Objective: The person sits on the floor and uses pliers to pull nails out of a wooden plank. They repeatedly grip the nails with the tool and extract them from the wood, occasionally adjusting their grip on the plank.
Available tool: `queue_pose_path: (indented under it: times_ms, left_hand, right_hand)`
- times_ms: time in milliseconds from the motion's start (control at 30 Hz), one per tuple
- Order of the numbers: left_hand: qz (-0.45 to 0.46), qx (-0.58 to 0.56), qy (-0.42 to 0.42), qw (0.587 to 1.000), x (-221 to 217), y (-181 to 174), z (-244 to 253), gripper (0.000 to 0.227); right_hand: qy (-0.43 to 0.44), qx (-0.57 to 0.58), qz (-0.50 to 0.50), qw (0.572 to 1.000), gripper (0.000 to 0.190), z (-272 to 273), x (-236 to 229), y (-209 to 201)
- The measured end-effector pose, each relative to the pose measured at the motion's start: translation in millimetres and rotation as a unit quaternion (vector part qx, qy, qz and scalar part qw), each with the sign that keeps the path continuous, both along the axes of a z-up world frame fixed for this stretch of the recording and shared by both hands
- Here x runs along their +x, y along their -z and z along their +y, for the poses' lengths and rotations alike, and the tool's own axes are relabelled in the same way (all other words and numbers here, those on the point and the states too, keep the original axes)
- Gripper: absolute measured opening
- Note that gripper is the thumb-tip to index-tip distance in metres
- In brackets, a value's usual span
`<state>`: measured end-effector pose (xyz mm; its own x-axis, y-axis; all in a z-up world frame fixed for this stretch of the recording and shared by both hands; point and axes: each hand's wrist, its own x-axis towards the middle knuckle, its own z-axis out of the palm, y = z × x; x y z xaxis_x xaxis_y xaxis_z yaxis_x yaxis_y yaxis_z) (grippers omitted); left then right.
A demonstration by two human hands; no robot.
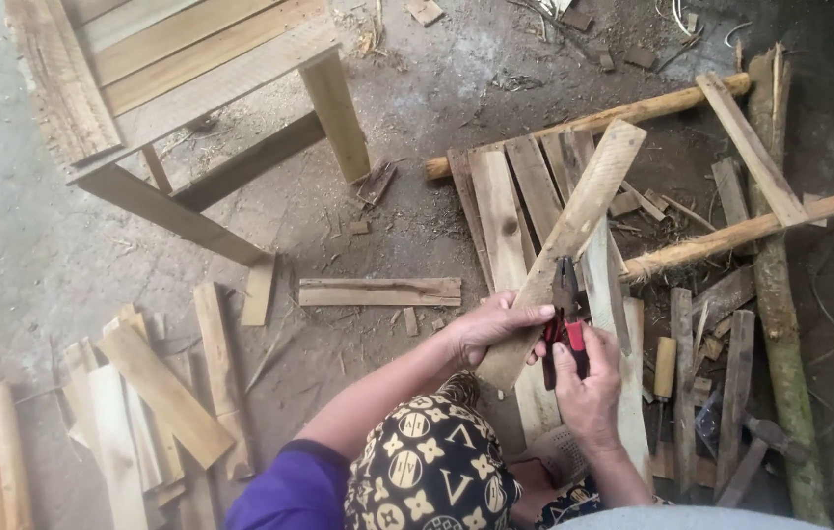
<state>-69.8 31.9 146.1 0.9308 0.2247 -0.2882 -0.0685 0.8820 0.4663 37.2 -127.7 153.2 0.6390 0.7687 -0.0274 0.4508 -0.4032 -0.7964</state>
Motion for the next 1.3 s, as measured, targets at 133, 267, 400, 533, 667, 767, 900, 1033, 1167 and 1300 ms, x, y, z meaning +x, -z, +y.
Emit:
queue_pose_path:
  times_ms: [133, 267, 400, 533, 667, 767, 900, 1033, 1167, 1300]
  left_hand:
    - [-0.009, -0.025, -0.006, 1.0, 8, 23, -6, 0.036]
    - [0.001, -0.04, 0.01, 0.999, 5, 30, -5, 0.029]
    - [0.02, -0.02, 0.003, 1.0, -1, 23, 7, 0.037]
    - [-0.015, 0.01, 0.012, 1.0, -2, 6, 15, 0.039]
    - [0.008, 0.007, 0.032, 0.999, -3, 1, 13, 0.025]
    - [0.024, 0.015, 0.04, 0.999, -4, 5, 10, 0.025]
    - [0.008, 0.055, 0.077, 0.995, -6, 34, 6, 0.02]
    - [0.04, 0.0, 0.052, 0.998, 0, 15, 11, 0.023]
    - [0.044, 0.044, 0.055, 0.997, -12, 7, 4, 0.021]
    - [0.011, -0.005, 0.077, 0.997, -9, 27, 2, 0.019]
  right_hand:
    - [-0.012, -0.021, 0.159, 0.987, 0.039, -1, -8, -6]
    - [0.0, 0.035, 0.33, 0.943, 0.03, -11, 11, 3]
    - [0.024, 0.006, 0.216, 0.976, 0.039, -14, 27, -10]
    - [-0.043, 0.028, -0.058, 0.997, 0.039, -2, 34, -53]
    - [-0.077, 0.162, -0.221, 0.959, 0.015, 5, 39, -43]
    - [-0.1, 0.076, -0.226, 0.966, 0.031, 11, 49, -19]
    - [-0.041, 0.017, -0.215, 0.976, 0.022, 5, 56, -14]
    - [-0.059, 0.146, -0.218, 0.963, 0.005, 9, 52, -45]
    - [-0.1, 0.064, -0.196, 0.973, 0.027, -1, 55, -4]
    - [-0.021, -0.063, -0.138, 0.988, 0.029, -14, 56, -3]
